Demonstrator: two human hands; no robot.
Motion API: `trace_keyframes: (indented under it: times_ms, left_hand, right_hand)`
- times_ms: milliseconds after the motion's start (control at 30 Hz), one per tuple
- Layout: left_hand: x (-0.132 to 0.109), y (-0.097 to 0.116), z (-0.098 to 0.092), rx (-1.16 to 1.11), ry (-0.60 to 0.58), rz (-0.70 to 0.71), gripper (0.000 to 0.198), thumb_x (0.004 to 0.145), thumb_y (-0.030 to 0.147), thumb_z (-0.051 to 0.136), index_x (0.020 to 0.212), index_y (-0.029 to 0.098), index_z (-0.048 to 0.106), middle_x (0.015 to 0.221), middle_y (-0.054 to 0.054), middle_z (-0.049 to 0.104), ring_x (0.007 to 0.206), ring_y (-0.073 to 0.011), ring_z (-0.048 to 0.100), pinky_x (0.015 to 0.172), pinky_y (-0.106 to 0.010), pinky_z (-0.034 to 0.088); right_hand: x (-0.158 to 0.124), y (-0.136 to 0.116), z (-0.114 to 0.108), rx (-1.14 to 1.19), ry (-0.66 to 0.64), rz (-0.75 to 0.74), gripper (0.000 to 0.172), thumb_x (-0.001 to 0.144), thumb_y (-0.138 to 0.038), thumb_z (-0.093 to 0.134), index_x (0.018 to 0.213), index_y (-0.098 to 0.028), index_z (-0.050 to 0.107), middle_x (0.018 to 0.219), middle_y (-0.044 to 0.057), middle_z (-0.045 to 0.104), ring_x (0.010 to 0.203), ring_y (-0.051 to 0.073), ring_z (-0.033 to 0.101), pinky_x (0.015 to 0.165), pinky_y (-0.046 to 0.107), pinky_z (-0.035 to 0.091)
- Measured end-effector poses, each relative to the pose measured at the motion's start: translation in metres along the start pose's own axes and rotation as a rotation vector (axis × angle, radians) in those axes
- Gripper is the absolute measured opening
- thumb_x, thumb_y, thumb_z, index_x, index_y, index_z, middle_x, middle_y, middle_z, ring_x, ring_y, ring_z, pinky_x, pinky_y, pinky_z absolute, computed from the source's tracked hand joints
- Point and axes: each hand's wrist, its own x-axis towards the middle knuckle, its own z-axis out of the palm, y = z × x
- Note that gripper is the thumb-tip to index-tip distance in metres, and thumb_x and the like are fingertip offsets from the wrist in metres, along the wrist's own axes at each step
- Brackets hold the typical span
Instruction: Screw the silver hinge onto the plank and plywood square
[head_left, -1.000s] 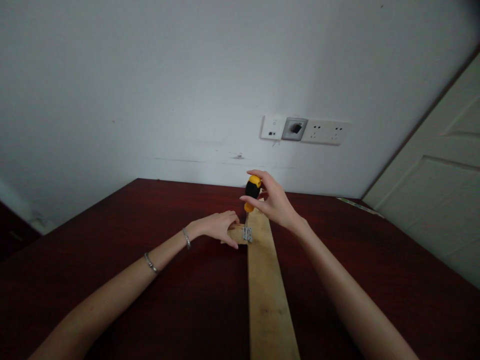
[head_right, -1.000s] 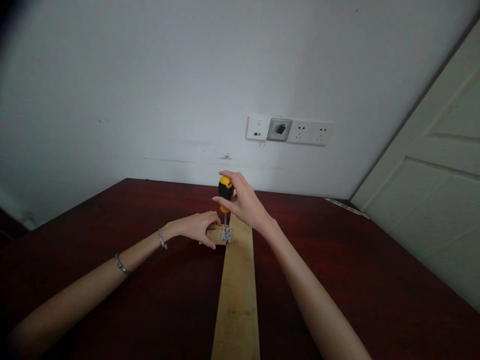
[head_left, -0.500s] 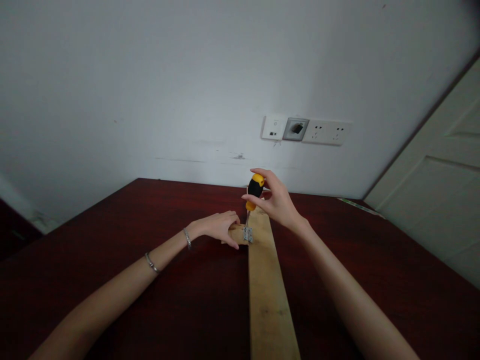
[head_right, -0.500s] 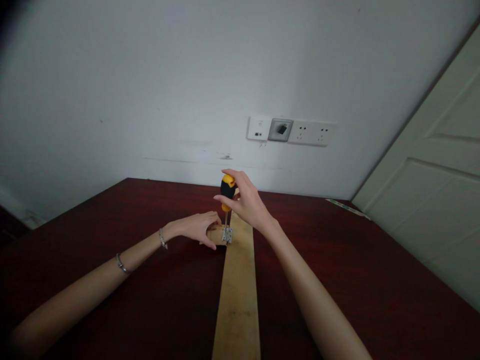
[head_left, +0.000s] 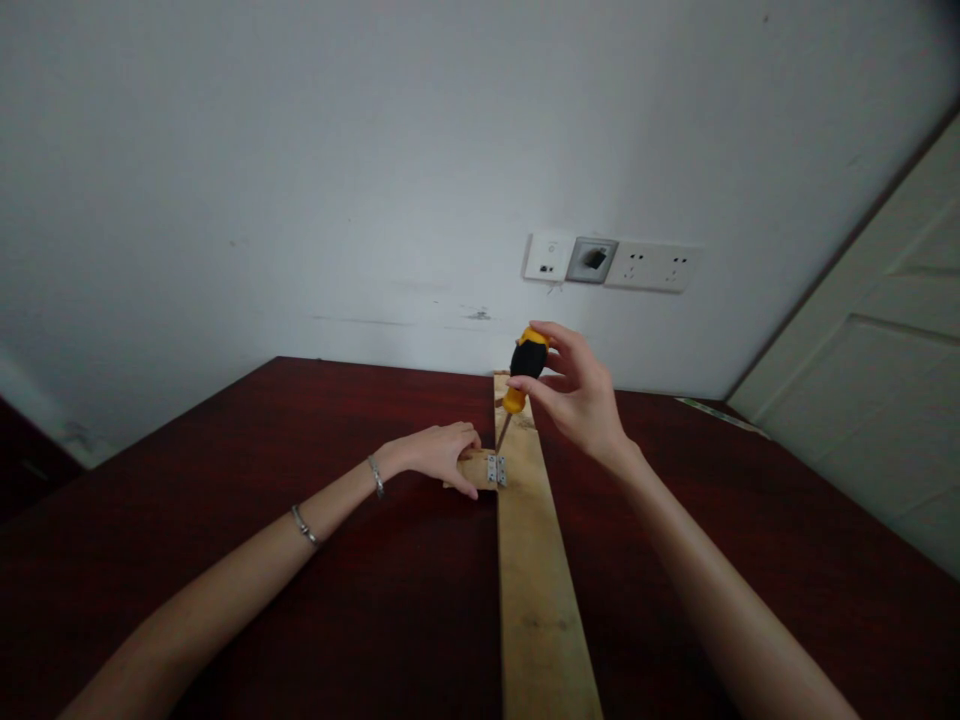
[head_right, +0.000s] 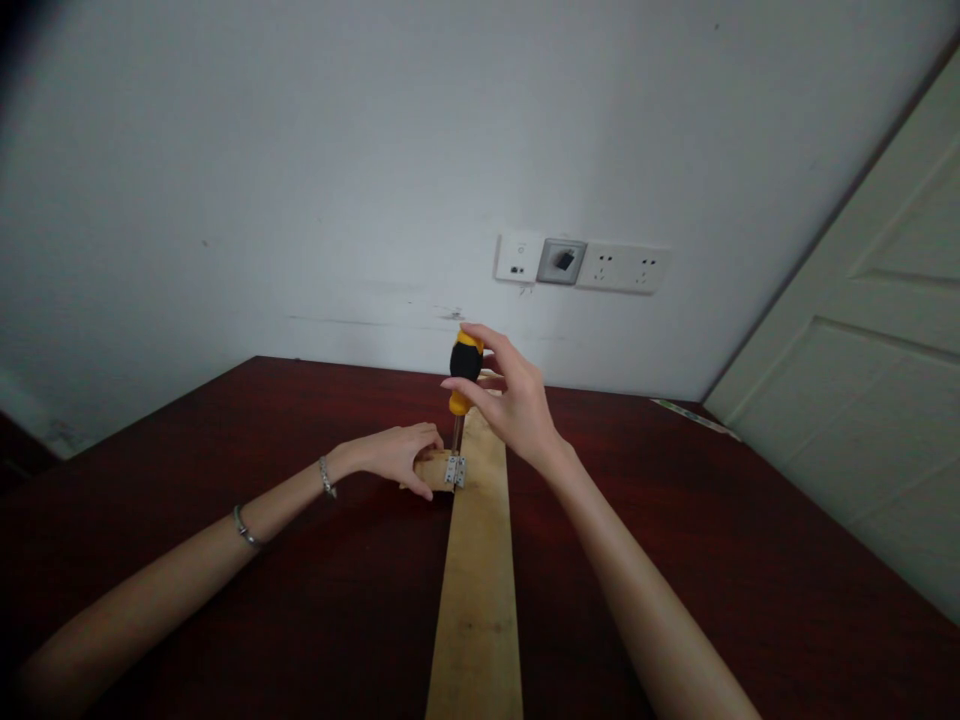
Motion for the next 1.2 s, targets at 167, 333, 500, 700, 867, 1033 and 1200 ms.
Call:
trace_keyframes:
  times_ms: [167, 333, 500, 700, 867, 1033, 1200]
  left_hand:
    - [0.0, 0.0, 0.0, 0.007, -0.004, 0.0, 0.072, 0.059, 0.07, 0.069, 0.106, 0.018, 0.055, 0.106, -0.007, 0.057, 0.089, -0.022, 0.054, 0.07, -0.029, 0.039]
    - [0.0, 0.0, 0.0, 0.017, -0.001, 0.001, 0.071, 0.06, 0.069, 0.069, 0.106, 0.018, 0.055, 0.105, -0.007, 0.057, 0.089, -0.0222, 0.055, 0.071, -0.029, 0.04]
    - [0.0, 0.0, 0.001, 0.009, -0.004, 0.007, 0.072, 0.06, 0.067, 0.071, 0.109, 0.018, 0.055, 0.109, -0.008, 0.057, 0.093, -0.0231, 0.055, 0.074, -0.03, 0.041]
    - [0.0, 0.001, -0.001, 0.007, -0.007, 0.014, 0.07, 0.06, 0.065, 0.072, 0.109, 0.018, 0.056, 0.11, -0.008, 0.056, 0.094, -0.0232, 0.055, 0.074, -0.029, 0.041]
    - [-0.001, 0.002, -0.003, 0.002, -0.004, 0.01, 0.07, 0.06, 0.065, 0.072, 0.109, 0.018, 0.056, 0.11, -0.008, 0.056, 0.093, -0.0223, 0.055, 0.073, -0.029, 0.041]
    - [-0.001, -0.001, -0.001, -0.028, -0.017, 0.008, 0.069, 0.062, 0.064, 0.071, 0.111, 0.018, 0.056, 0.113, -0.009, 0.055, 0.095, -0.0239, 0.055, 0.077, -0.031, 0.041]
    - [-0.001, -0.002, 0.0, -0.04, -0.007, 0.019, 0.068, 0.061, 0.063, 0.072, 0.111, 0.02, 0.056, 0.114, -0.008, 0.054, 0.096, -0.0243, 0.055, 0.078, -0.031, 0.041]
  right_hand:
    - [-0.011, 0.005, 0.0, 0.013, 0.055, 0.013, 0.055, 0.076, -0.032, 0.073, 0.128, -0.028, 0.053, 0.125, 0.007, 0.057, 0.099, 0.022, 0.064, 0.068, 0.031, 0.063]
    - [-0.013, 0.008, 0.002, 0.01, 0.026, 0.008, 0.058, 0.077, -0.028, 0.072, 0.131, -0.029, 0.052, 0.126, 0.006, 0.058, 0.096, 0.021, 0.065, 0.066, 0.031, 0.063]
    - [-0.014, 0.01, 0.006, 0.007, -0.018, -0.02, 0.061, 0.078, -0.024, 0.072, 0.134, -0.029, 0.05, 0.132, 0.006, 0.056, 0.104, 0.021, 0.063, 0.07, 0.029, 0.063]
    - [-0.014, 0.01, 0.01, -0.012, -0.036, -0.033, 0.061, 0.078, -0.028, 0.072, 0.136, -0.03, 0.049, 0.132, 0.006, 0.057, 0.1, 0.02, 0.065, 0.069, 0.029, 0.062]
    - [-0.015, 0.009, 0.011, -0.049, -0.059, -0.056, 0.062, 0.079, -0.031, 0.071, 0.136, -0.03, 0.049, 0.131, 0.007, 0.058, 0.096, 0.019, 0.066, 0.069, 0.029, 0.062]
    - [-0.016, 0.011, 0.012, -0.064, -0.067, -0.067, 0.061, 0.08, -0.033, 0.07, 0.137, -0.031, 0.048, 0.132, 0.007, 0.057, 0.099, 0.021, 0.065, 0.072, 0.033, 0.063]
    - [-0.017, 0.013, 0.014, -0.076, -0.082, -0.05, 0.062, 0.08, -0.035, 0.069, 0.137, -0.03, 0.048, 0.131, 0.008, 0.057, 0.096, 0.021, 0.066, 0.074, 0.036, 0.063]
